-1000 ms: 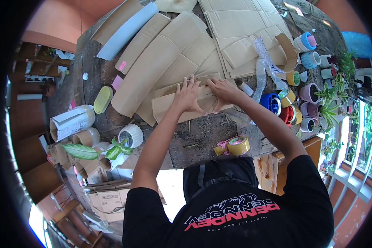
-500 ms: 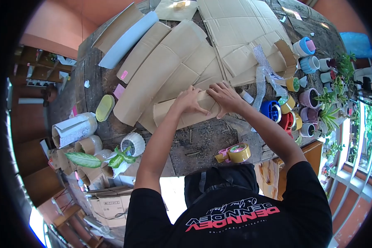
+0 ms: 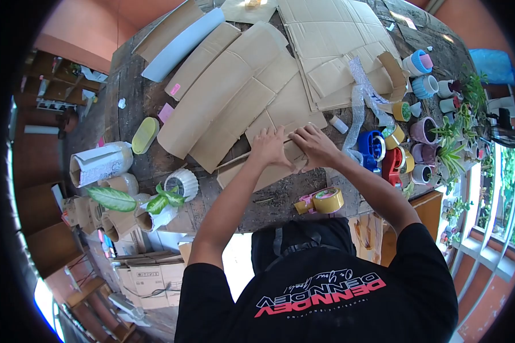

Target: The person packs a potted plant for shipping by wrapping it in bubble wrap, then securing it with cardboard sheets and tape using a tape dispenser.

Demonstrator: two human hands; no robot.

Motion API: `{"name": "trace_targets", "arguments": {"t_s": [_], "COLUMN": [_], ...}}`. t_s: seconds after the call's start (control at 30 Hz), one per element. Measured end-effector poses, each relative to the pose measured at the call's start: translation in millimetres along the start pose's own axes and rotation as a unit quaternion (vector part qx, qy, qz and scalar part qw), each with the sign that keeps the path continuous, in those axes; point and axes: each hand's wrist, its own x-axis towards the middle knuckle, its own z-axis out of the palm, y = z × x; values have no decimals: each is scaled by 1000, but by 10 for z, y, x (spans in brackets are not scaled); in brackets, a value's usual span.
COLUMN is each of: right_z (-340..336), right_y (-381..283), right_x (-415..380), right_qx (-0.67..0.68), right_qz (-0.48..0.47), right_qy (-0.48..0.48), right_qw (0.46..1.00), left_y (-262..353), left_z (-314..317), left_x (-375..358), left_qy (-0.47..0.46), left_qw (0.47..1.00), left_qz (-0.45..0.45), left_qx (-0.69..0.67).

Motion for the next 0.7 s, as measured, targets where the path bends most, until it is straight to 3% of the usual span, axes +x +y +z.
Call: {"name": "trace_targets", "arguments": {"t_s": [0.07, 0.17, 0.3, 0.33, 0.43, 0.5, 0.57, 0.63, 0.7], "right_z": [76, 153, 366, 317, 107, 214, 404, 540, 360], "right_y": [-115, -273, -462, -503, -639, -535, -279, -144, -152], "right_x": [-50, -59, -108, -163, -450, -791, -1196, -1384, -1275], "right_qx": [-2, -6, -58, -24, 8, 118, 183, 128, 228], "right_qz": [-16, -41, -74, -59, 51, 215, 402, 439, 521], "right_qy": [31, 38, 69, 52, 139, 133, -74, -180, -291], "right_qw": [999, 998, 993, 997, 989, 960, 894, 871, 769], "left_y": [16, -107, -153, -129, -5, 30, -7, 1, 21], "left_z": [-10, 182, 560, 554, 465, 431, 439, 539, 589], "left_x": [-115, -260, -502, -554, -719, -797, -868, -928, -951], "left_qy": [-21, -61, -8, 4, 21, 22, 20, 35, 47], "left_qw": [999, 990, 987, 988, 988, 986, 983, 980, 979], "left_qz": [9, -11, -33, -39, -98, -134, -162, -170, -174], "left_qx": [36, -127, -154, -152, -116, -93, -84, -92, -90]}}
